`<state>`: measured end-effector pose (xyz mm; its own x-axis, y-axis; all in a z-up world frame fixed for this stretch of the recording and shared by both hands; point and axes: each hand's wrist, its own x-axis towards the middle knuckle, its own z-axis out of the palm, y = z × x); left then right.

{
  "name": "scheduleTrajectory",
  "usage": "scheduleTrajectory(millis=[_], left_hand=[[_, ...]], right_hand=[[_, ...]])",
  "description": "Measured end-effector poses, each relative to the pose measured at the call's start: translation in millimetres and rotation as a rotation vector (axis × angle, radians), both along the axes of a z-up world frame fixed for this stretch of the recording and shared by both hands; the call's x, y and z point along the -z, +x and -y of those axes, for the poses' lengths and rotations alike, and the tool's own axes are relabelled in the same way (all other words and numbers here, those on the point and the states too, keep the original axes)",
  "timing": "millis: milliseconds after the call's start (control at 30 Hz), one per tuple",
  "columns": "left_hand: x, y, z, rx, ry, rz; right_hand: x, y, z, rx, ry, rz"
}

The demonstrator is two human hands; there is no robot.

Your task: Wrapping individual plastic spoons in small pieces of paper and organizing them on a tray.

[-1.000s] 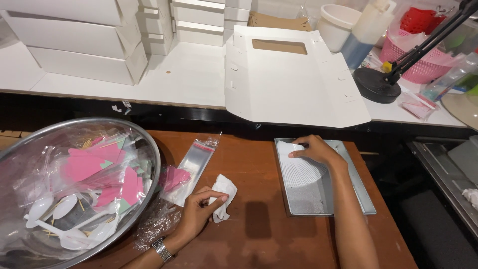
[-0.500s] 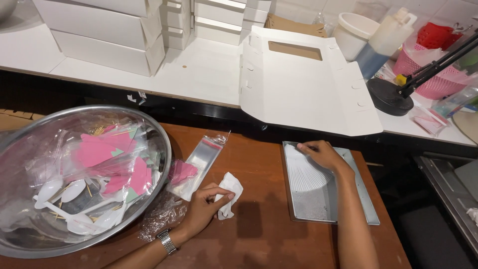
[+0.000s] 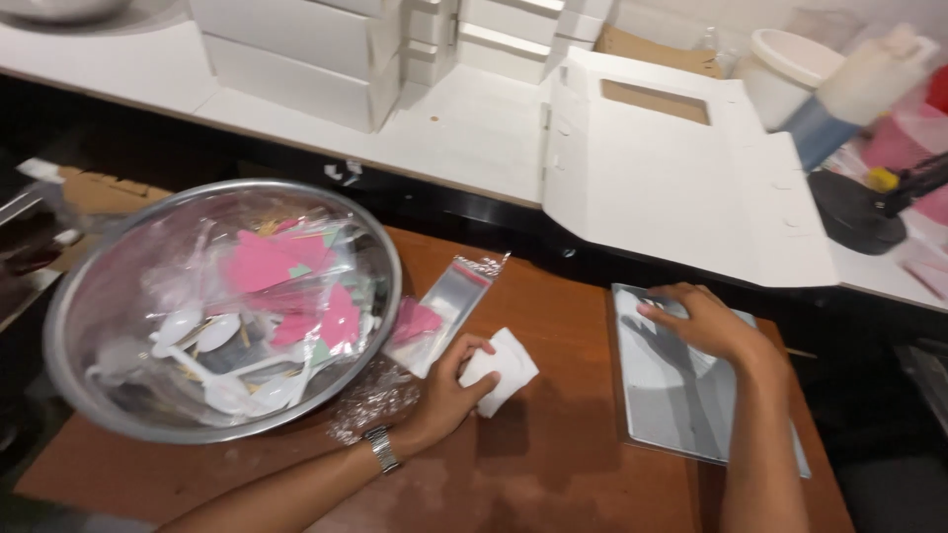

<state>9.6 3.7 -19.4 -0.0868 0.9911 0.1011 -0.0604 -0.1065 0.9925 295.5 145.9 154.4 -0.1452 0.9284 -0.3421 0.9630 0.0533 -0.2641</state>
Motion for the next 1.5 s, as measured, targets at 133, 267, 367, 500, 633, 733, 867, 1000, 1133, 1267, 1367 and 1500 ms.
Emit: scheduleTrajectory(millis=[133,267,367,500,633,733,867,1000,1133,1267,1367,1500], left_hand=[[-21.8,0.6,10.7,-0.06,0.096,-0.049],[-53.2,1.6,35.5,0.147,0.3,-0.464],[-49.4,2.6,28.2,0.163,0.445,-0.53],[-62.3,-6.7,7.9,0.282,0.374,-0.771],[-125.8,-69.2,41.2,0.145,0.488,-0.852],[-163.9,-134.9,59.6,0.094,0.418,-0.849],[-118.3,-236.4,22.7,0.02,-0.321,-1.471],[-50.9,-296.8,-10.8,0.146,-0.609,-1.781],[-6.2,-321.1,-27.8,0.189,-0.496,-1.935],[-45.4,-321.6,-24.0,0.113,-0.287,-1.955],[-93.4,-317.9,-13.3,-0.004,-0.205,-1.83],[-144.6,-316.7,-4.3,-0.086,-0.096,-1.629]], right_hand=[[-9.8,-32.2,38.8,-0.168,-0.032,-0.09],[-2.3,-60.7,70.3,-0.302,-0.282,-0.419],[16.5,-76.5,83.9,-0.332,-0.336,-0.539],[78.7,-74.7,84.5,-0.295,-0.064,-0.782],[117.3,-67.3,92.6,-0.202,0.093,-0.904],[135.2,-58.1,91.6,-0.198,0.318,-0.862],[130.4,-62.3,94.4,-0.357,0.58,-0.682],[136.0,-59.6,93.6,-0.459,0.661,-0.509],[135.0,-63.4,94.9,-0.502,0.701,-0.562],[135.3,-60.2,92.4,-0.5,0.686,-0.519],[132.0,-59.5,93.1,-0.512,0.697,-0.549],[130.9,-60.7,93.6,-0.516,0.69,-0.561]])
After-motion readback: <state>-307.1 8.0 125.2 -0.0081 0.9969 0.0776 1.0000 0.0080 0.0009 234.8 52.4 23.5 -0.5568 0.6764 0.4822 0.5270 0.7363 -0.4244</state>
